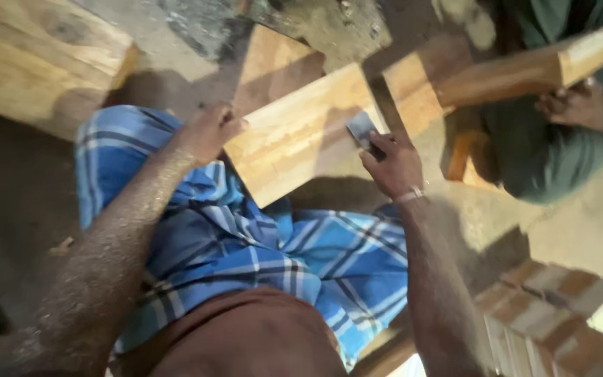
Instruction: The person sits on the floor and repeatedly rubs a rectangular wooden plank with a small abrasive block. They turn the plank over to treat different sides and edges, occasionally pausing to inspect the surface before continuing the smoothing process.
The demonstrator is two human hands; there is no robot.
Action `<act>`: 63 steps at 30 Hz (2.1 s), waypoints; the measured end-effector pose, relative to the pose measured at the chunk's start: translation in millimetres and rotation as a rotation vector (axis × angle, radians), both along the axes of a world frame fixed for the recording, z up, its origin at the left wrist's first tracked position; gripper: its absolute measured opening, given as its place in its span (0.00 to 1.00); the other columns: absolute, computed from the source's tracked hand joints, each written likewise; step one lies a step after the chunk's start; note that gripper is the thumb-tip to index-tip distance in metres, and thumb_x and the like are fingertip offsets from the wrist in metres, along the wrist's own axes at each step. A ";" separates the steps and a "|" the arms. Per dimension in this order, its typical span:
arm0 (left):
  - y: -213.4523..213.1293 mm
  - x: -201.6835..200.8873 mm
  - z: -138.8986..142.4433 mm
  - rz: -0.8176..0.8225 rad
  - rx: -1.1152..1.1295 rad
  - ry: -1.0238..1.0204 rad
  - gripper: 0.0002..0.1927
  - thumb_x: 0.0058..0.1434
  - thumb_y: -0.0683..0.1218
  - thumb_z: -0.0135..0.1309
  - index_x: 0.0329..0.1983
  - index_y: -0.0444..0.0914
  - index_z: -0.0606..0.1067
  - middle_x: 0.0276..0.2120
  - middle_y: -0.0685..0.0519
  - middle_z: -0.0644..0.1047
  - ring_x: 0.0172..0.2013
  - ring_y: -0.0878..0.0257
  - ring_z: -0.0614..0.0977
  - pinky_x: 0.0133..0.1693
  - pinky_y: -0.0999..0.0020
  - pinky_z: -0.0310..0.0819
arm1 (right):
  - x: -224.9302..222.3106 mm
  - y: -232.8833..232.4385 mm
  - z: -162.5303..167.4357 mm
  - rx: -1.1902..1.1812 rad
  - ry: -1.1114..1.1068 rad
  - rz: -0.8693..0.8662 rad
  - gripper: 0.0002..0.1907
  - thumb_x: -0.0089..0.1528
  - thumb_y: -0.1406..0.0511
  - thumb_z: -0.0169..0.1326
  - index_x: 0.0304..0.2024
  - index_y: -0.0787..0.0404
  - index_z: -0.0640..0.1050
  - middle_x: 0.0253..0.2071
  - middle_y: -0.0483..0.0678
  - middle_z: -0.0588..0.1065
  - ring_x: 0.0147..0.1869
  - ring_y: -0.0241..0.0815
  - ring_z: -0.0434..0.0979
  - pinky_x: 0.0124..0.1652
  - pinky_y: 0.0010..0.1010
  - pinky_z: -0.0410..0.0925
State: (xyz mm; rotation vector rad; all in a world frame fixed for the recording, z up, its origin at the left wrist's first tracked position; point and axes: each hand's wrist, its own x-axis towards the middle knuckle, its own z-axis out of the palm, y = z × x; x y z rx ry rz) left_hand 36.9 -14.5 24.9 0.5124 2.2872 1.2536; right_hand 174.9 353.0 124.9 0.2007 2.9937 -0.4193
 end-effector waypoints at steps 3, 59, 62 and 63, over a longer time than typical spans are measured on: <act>2.2 0.3 -1.7 0.015 0.017 -0.023 0.27 0.66 0.62 0.51 0.46 0.32 0.73 0.37 0.34 0.78 0.40 0.41 0.81 0.41 0.49 0.73 | -0.1 11.3 -3.4 0.013 0.031 -0.027 0.19 0.53 0.58 0.64 0.46 0.56 0.85 0.43 0.55 0.78 0.49 0.56 0.79 0.49 0.44 0.71; -6.8 -8.3 10.1 0.080 0.124 -0.043 0.33 0.54 0.66 0.61 0.49 0.36 0.76 0.44 0.39 0.81 0.46 0.45 0.83 0.45 0.52 0.77 | 27.5 -99.5 71.5 -0.525 -0.254 -0.364 0.23 0.58 0.55 0.53 0.50 0.58 0.85 0.34 0.50 0.83 0.32 0.44 0.82 0.37 0.33 0.74; -27.2 10.5 37.6 0.283 0.139 -0.012 0.28 0.56 0.64 0.58 0.47 0.38 0.78 0.41 0.41 0.82 0.43 0.46 0.84 0.43 0.53 0.77 | 33.5 -73.3 52.8 -0.865 0.072 -0.635 0.20 0.66 0.59 0.47 0.52 0.64 0.82 0.34 0.51 0.82 0.35 0.41 0.78 0.36 0.32 0.71; -35.1 24.7 44.2 0.333 0.159 0.147 0.26 0.58 0.62 0.59 0.44 0.36 0.76 0.39 0.40 0.81 0.42 0.43 0.82 0.42 0.52 0.77 | 35.7 -74.9 36.4 -0.931 0.156 -0.718 0.19 0.66 0.60 0.46 0.52 0.63 0.81 0.35 0.51 0.82 0.36 0.42 0.79 0.37 0.33 0.72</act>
